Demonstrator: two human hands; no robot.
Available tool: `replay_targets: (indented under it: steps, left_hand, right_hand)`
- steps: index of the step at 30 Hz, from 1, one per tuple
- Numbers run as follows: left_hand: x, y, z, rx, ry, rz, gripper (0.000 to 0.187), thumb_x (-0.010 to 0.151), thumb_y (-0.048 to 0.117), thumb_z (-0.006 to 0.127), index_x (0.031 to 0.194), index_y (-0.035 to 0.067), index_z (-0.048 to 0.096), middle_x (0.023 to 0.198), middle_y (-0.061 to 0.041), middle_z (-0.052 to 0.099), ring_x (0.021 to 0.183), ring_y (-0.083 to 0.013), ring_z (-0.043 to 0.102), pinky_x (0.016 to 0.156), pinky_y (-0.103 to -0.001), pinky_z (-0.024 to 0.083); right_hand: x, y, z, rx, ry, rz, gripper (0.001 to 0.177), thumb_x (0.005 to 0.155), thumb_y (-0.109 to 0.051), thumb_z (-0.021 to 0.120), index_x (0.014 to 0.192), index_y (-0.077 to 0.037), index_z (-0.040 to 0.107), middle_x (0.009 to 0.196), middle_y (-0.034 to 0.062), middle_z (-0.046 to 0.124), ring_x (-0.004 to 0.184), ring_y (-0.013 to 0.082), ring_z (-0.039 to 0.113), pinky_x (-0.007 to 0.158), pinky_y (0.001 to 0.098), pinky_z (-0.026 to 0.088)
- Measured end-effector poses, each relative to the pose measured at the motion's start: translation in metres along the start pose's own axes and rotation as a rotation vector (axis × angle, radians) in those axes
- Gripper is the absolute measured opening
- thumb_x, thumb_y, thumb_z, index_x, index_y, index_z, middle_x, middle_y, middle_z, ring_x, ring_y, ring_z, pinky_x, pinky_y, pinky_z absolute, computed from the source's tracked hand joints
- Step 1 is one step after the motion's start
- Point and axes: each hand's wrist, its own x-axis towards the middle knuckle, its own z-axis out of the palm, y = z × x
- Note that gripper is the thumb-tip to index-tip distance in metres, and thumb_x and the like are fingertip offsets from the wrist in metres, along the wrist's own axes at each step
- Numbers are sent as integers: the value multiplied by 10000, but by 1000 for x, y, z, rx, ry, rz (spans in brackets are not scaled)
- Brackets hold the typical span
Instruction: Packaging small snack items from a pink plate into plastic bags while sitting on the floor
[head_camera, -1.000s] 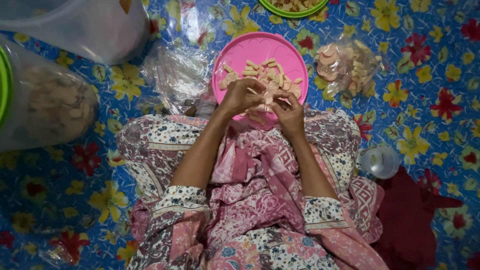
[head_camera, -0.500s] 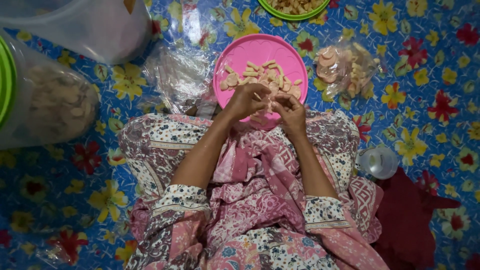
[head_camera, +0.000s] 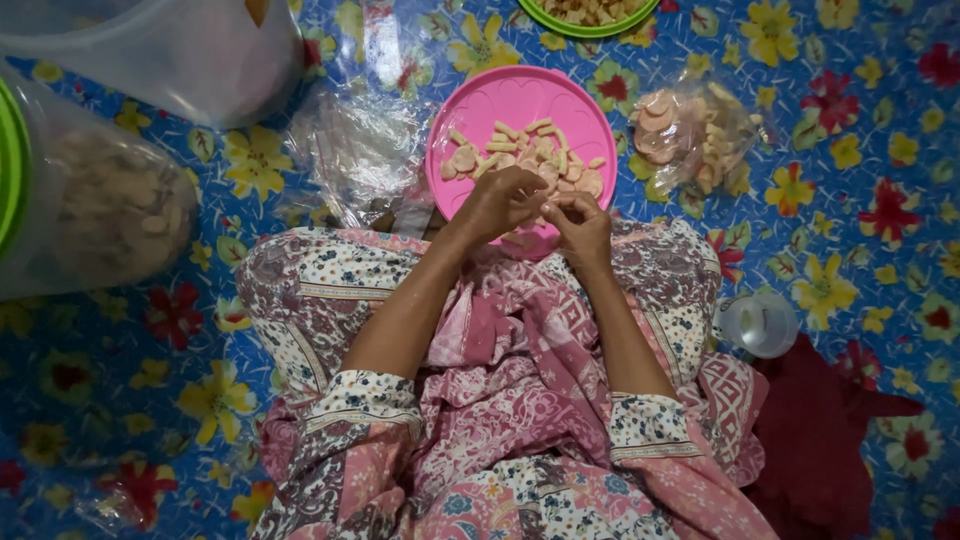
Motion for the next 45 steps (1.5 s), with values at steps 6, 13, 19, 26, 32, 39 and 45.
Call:
replay_targets:
  steps: [6, 13, 19, 26, 32, 39, 45]
  left_hand:
    - [2, -6, 0, 68, -17, 34, 254, 724, 85, 745, 965, 78, 667, 733, -141, 624, 640, -316, 654, 576, -367, 559]
    - [-1, 13, -4, 138, -34, 25, 250, 762, 77, 696, 1006, 86, 642, 747, -159, 621, 654, -327, 650, 574, -395, 553]
    - [-1, 6, -3, 207, -122, 18, 300, 748, 105, 688, 1042, 129, 635, 777, -157, 622, 717, -345, 652, 646, -425, 544]
    - [-2, 12, -2, 196, -128, 54, 350, 713, 80, 704, 1051, 116, 617, 778, -196, 612, 707, -400, 636, 646, -476, 513]
    - [-2, 1, -11, 166, -156, 13, 425, 710, 76, 700, 1113, 174, 608, 804, -166, 644, 791, -391, 650, 695, -461, 526]
    - [-9, 8, -11, 138, -164, 4, 457, 748, 55, 656, 1178, 174, 556, 837, -180, 664, 869, -403, 634, 756, -488, 504]
    - [-8, 32, -12, -64, -111, -55, 501, 756, -83, 567, 1173, 193, 581, 803, -176, 653, 566, -253, 665, 503, -312, 549]
  right_hand:
    - [-6, -27, 5, 47, -26, 105, 240, 800, -155, 742, 993, -55, 641, 912, 93, 625, 740, 158, 653, 461, 188, 514]
    - [-3, -25, 4, 25, -16, 191, 272, 763, -167, 763, 996, -74, 657, 900, 102, 659, 666, 141, 640, 477, 192, 516]
    - [2, -18, 6, 64, -8, 189, 227, 793, -110, 706, 1000, -58, 631, 918, 98, 613, 662, 159, 655, 451, 185, 516]
    - [-2, -20, 7, -39, 26, 109, 115, 819, -75, 660, 930, -63, 633, 848, 94, 621, 656, 163, 639, 473, 212, 512]
    - [-3, -21, 6, -101, 29, 19, 63, 857, -75, 624, 913, -98, 607, 719, 56, 616, 580, 96, 546, 481, 203, 437]
    - [-5, -21, 6, -71, 17, 25, 46, 926, -99, 537, 953, -97, 499, 715, 90, 635, 491, 97, 505, 396, 186, 413]
    - [-3, -13, 4, 7, 24, 73, 94, 928, -137, 543, 981, -87, 483, 727, 138, 641, 546, 118, 532, 397, 199, 492]
